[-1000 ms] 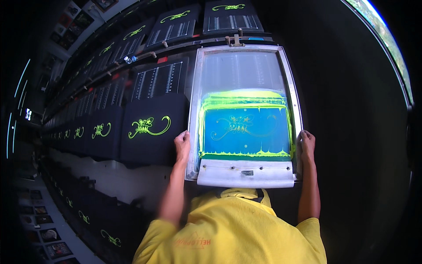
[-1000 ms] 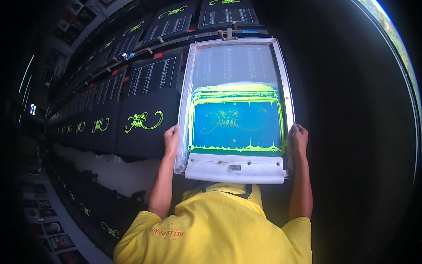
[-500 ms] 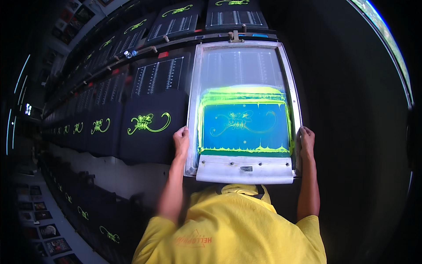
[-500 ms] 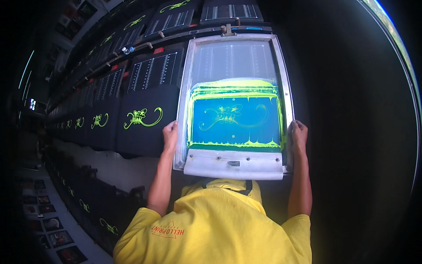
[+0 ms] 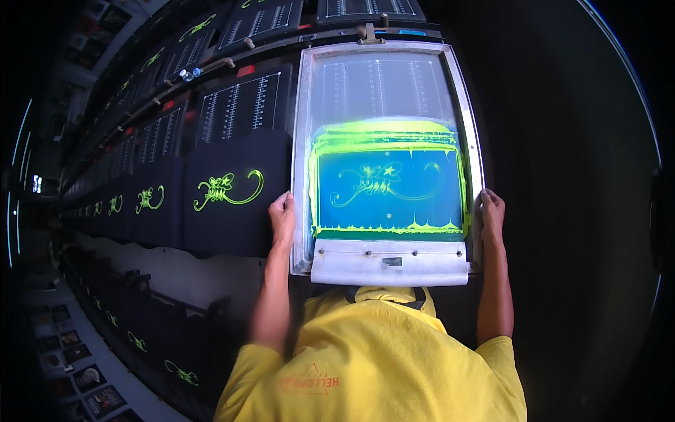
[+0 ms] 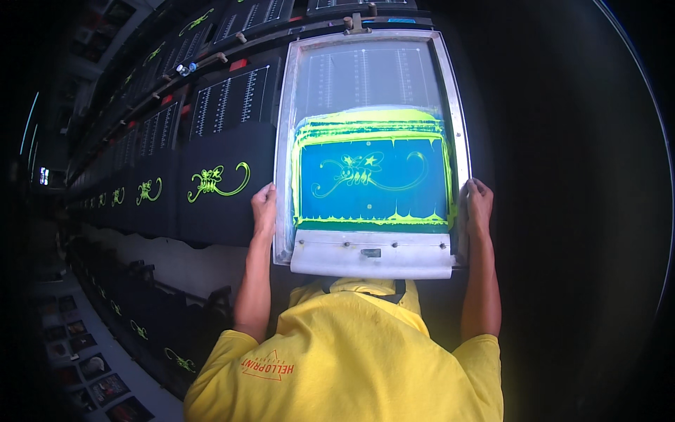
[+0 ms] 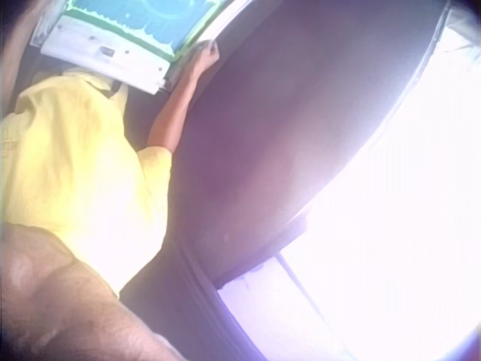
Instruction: The person performs screen printing by applying ink to a screen and using a squeegee to transfer the design onto black fabric items on a series of pallets.
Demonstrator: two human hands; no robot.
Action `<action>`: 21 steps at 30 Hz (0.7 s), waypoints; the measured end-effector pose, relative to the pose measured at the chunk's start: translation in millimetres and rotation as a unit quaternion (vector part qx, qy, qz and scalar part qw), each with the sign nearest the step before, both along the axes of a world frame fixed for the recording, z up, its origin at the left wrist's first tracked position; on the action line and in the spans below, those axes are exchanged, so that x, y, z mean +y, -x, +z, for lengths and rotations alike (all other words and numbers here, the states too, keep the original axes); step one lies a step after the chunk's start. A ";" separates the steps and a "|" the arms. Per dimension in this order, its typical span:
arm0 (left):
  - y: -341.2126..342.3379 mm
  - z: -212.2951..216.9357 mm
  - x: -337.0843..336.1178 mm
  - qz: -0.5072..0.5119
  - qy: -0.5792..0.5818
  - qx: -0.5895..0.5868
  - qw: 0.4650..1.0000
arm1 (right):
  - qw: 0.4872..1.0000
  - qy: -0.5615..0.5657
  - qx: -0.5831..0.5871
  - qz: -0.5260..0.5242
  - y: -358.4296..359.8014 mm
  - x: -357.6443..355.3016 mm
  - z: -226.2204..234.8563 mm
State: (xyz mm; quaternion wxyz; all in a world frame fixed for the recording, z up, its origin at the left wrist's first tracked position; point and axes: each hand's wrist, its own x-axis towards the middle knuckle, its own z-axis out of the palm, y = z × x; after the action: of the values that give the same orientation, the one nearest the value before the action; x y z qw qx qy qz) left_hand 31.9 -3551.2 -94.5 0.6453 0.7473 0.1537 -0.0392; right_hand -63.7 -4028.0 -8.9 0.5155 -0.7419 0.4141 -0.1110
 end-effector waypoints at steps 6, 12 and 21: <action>-1.4 -1.3 -1.6 0.009 0.024 0.007 1.000 | 1.000 -0.012 0.010 0.000 0.5 -3.0 -2.5; -0.9 2.2 -1.8 0.005 0.039 0.020 0.999 | 1.000 -0.013 0.027 0.005 -1.3 0.1 6.6; -1.4 14.8 -6.7 -0.031 0.036 0.020 0.999 | 0.998 -0.013 0.066 -0.005 -5.3 12.0 23.7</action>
State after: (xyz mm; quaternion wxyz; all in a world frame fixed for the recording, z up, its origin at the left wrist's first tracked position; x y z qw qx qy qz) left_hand 33.3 -3557.9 -79.7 0.6673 0.7268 0.1419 -0.0798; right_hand -58.4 -4016.0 14.8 0.4960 -0.7390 0.4521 -0.0590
